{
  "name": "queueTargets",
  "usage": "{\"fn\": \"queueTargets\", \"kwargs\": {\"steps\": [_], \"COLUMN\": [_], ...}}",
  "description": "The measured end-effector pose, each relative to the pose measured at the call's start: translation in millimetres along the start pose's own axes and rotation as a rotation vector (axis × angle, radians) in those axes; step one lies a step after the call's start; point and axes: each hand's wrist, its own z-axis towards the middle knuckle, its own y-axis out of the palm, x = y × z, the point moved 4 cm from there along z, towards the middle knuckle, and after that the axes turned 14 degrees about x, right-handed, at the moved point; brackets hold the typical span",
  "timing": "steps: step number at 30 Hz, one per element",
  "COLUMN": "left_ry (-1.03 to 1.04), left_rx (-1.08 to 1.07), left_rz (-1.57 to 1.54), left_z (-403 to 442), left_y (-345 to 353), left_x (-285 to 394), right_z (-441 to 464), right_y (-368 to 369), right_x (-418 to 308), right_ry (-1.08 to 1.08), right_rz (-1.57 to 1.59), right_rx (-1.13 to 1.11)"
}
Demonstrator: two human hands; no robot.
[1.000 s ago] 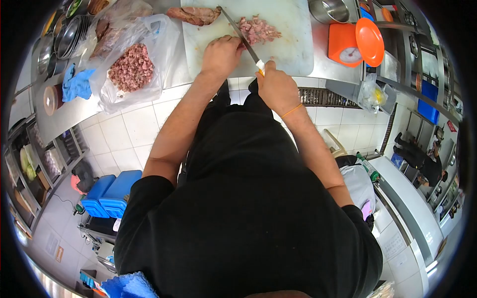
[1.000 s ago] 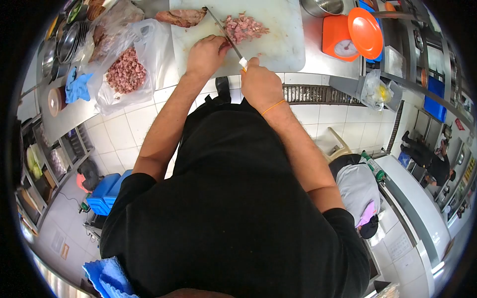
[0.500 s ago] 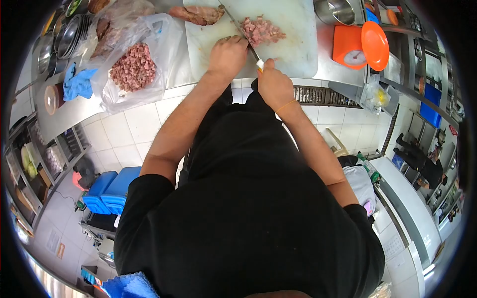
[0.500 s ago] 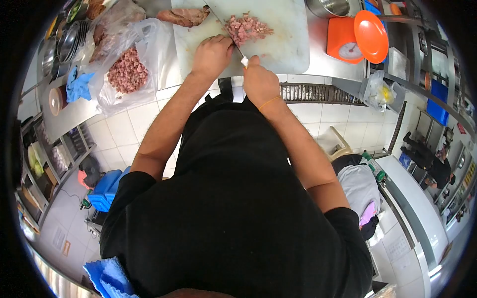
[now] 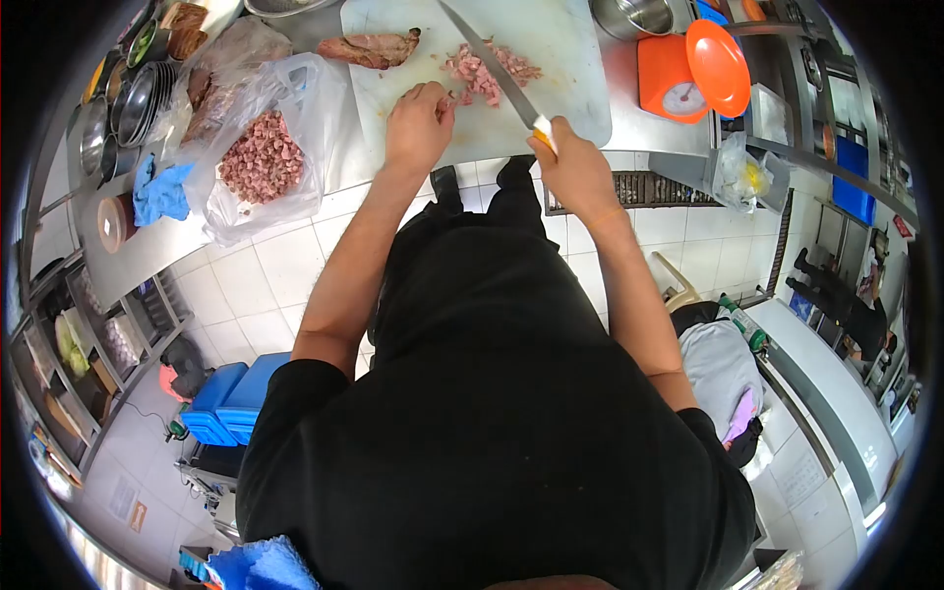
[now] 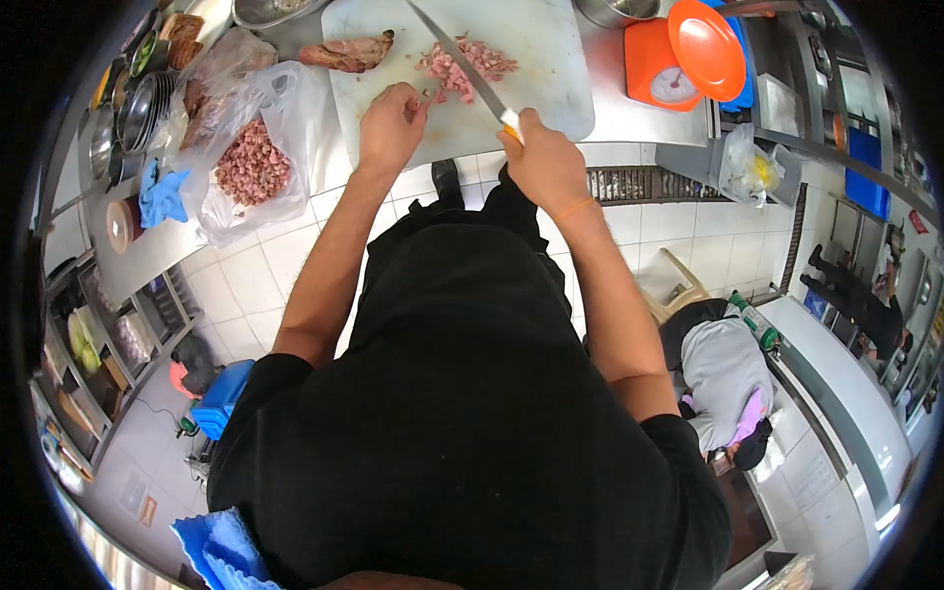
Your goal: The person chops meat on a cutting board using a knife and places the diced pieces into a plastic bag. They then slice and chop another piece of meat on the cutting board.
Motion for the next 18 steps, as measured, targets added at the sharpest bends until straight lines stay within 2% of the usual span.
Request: {"fn": "queueTargets", "kwargs": {"steps": [5,6,9,11,14,18], "left_ry": [0.083,0.075,0.057,0.056,0.163,0.251], "left_rx": [0.129,0.148,0.176,0.155,0.171,0.142], "left_rz": [-0.032,-0.047,-0.053,-0.005,0.157,0.076], "left_z": [2,3,8,13,27,40], "left_y": [-3,0,15,25,35,64], "left_x": [7,9,14,15,24,28], "right_z": [-26,-31,-52,-65,-76,-71], "right_y": [-6,5,4,16,35,44], "right_x": [50,70,83,94,102,83], "right_ry": [0.143,0.072,0.449,0.495,0.546,0.583], "right_rz": [0.238,0.29,0.451,0.528,0.651,0.719], "right_rx": [0.111,0.215,0.048,0.046,0.028,0.015]}}
